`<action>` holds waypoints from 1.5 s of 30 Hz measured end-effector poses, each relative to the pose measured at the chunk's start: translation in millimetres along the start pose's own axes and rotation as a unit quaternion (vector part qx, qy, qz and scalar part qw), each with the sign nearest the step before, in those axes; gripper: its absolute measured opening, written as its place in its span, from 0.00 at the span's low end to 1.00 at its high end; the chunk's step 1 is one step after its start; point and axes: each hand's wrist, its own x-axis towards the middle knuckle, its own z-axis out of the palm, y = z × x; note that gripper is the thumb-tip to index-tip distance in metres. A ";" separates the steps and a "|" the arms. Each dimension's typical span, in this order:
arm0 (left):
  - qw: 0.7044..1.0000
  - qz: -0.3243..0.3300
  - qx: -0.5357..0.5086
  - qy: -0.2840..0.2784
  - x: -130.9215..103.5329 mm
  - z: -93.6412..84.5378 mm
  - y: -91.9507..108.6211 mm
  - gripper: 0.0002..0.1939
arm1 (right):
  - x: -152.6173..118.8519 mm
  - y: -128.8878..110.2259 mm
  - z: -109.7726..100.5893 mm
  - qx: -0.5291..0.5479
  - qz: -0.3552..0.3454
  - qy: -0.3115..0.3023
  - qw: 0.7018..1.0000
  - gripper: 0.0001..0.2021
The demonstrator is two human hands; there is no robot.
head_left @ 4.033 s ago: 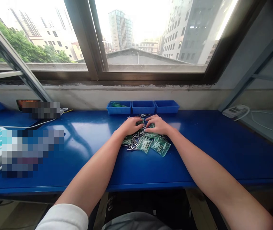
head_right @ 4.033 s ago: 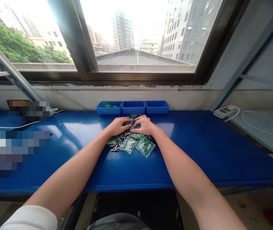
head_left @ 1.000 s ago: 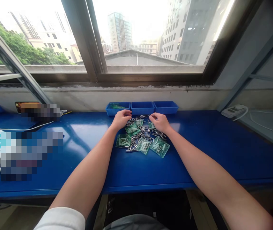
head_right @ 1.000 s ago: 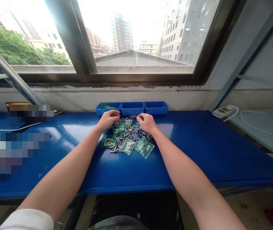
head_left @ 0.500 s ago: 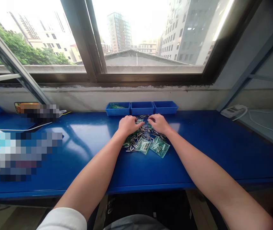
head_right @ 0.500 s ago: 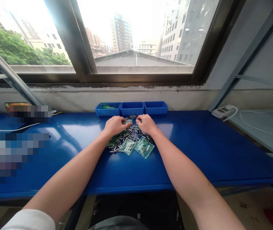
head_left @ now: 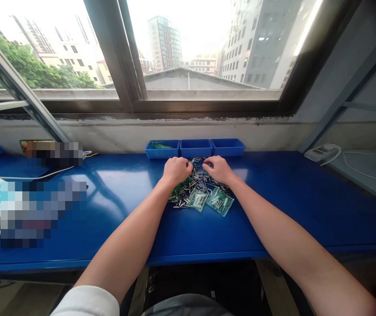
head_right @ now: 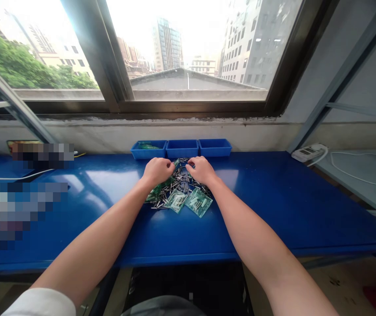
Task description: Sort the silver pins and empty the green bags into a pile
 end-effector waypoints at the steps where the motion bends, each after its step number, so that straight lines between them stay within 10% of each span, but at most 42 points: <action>1: 1.000 0.003 -0.011 0.012 0.3 -0.7 -0.5 0.20 | 0.2 0.0 0.1 0.005 0.001 0.003 1.000 0.12; 16: 0.910 -0.012 -0.414 -0.024 7.4 12.6 -4.0 0.20 | 5.4 -1.8 -4.2 0.370 0.089 0.016 0.924 0.16; 29: 0.922 0.033 -0.375 0.096 5.5 11.8 -6.6 0.18 | 5.0 -1.6 -2.7 0.417 0.071 0.059 0.904 0.15; 38: 0.914 0.044 -0.394 0.084 4.4 8.5 -2.7 0.11 | 3.7 -5.1 -4.9 0.405 0.102 0.030 0.908 0.18; 45: 0.854 0.010 -0.520 0.004 4.2 12.3 -1.5 0.20 | 3.4 -7.6 -5.0 0.405 0.101 0.011 0.908 0.20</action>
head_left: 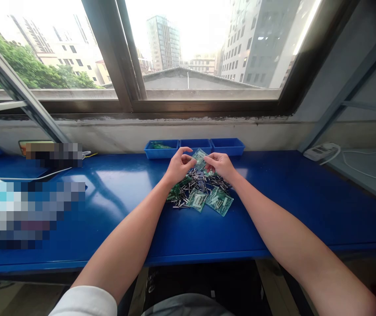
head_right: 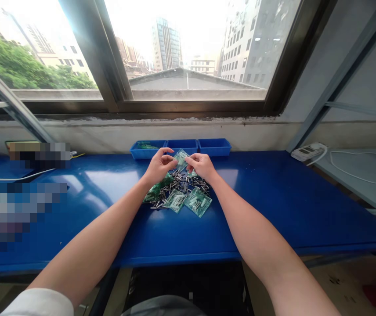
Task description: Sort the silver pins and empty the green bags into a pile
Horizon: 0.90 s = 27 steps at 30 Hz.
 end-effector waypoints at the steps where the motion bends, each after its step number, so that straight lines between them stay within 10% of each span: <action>1: 1.000 -0.006 -0.004 0.002 0.6 0.0 0.0 0.17 | 0.3 0.3 0.1 -0.002 0.001 0.001 1.000 0.21; 12: 0.969 -0.035 0.012 0.244 20.1 -26.5 -14.2 0.21 | 4.7 8.9 -2.6 -0.037 0.017 0.012 0.999 0.21; 18: 0.971 -0.149 -0.097 0.158 21.0 -42.0 -18.6 0.40 | 3.9 7.4 -3.6 -0.072 0.000 0.018 0.997 0.21; 27: 0.979 -0.120 -0.038 0.160 18.0 -38.9 -19.3 0.24 | 10.3 11.7 -14.3 -0.205 -0.011 0.120 0.971 0.18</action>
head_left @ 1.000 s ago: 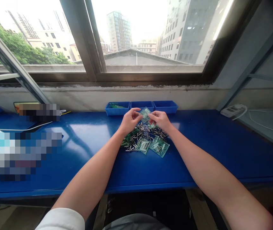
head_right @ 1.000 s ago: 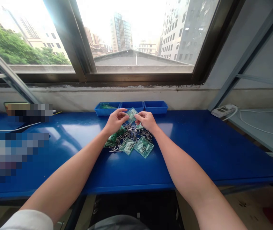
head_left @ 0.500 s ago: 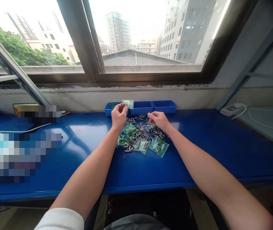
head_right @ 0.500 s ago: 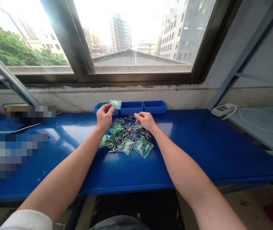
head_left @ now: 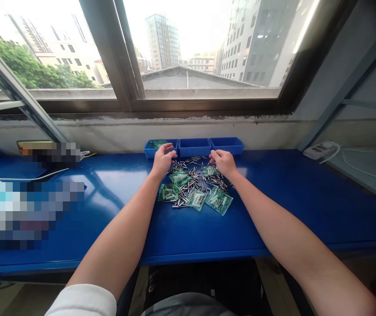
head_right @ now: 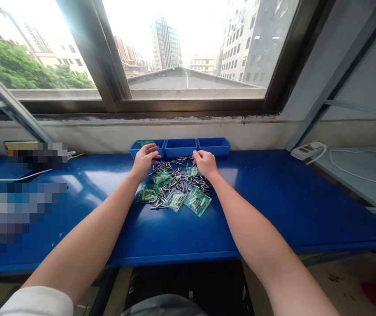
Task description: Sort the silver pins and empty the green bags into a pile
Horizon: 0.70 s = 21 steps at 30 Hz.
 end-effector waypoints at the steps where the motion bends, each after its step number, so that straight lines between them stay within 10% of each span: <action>1: 1.000 0.008 0.019 0.000 0.3 0.6 -1.6 0.23 | 0.5 1.4 -1.4 -0.040 0.001 0.006 0.999 0.16; 9: 0.980 0.103 0.168 -0.026 -0.7 4.1 -11.8 0.14 | -0.7 10.2 -7.9 -0.280 -0.035 -0.134 0.950 0.22; 21: 0.966 0.112 0.228 -0.042 -9.3 6.1 -2.4 0.13 | -4.7 -1.1 -16.2 -0.249 -0.031 -0.230 0.940 0.21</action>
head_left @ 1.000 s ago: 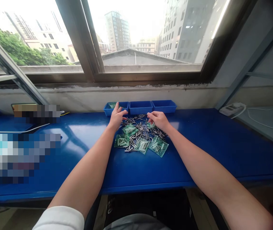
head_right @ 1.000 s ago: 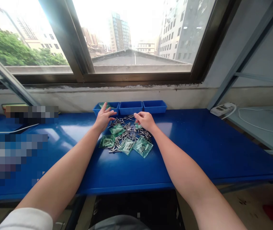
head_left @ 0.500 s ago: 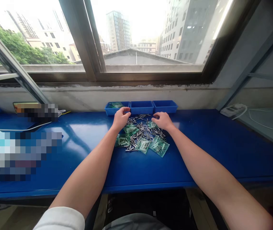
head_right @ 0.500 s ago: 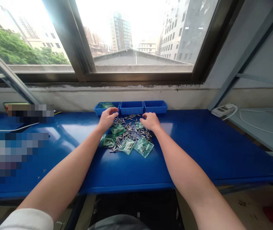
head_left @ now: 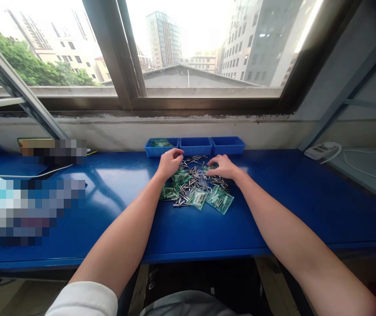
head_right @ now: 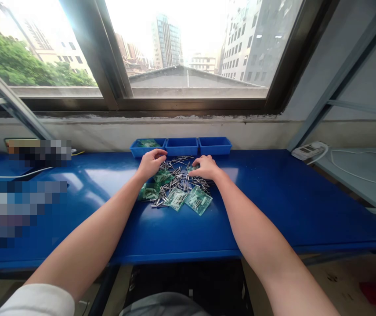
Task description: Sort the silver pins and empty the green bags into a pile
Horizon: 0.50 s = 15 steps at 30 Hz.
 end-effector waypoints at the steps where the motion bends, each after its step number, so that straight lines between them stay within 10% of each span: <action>1: 1.000 -0.002 0.002 -0.001 -0.4 -0.1 1.0 0.13 | -1.1 -0.1 -1.3 0.004 -0.002 -0.008 1.000 0.21; 15: 1.000 0.004 0.024 -0.013 -3.4 -0.7 5.7 0.12 | 1.1 1.3 8.8 -0.027 -0.132 0.032 0.990 0.20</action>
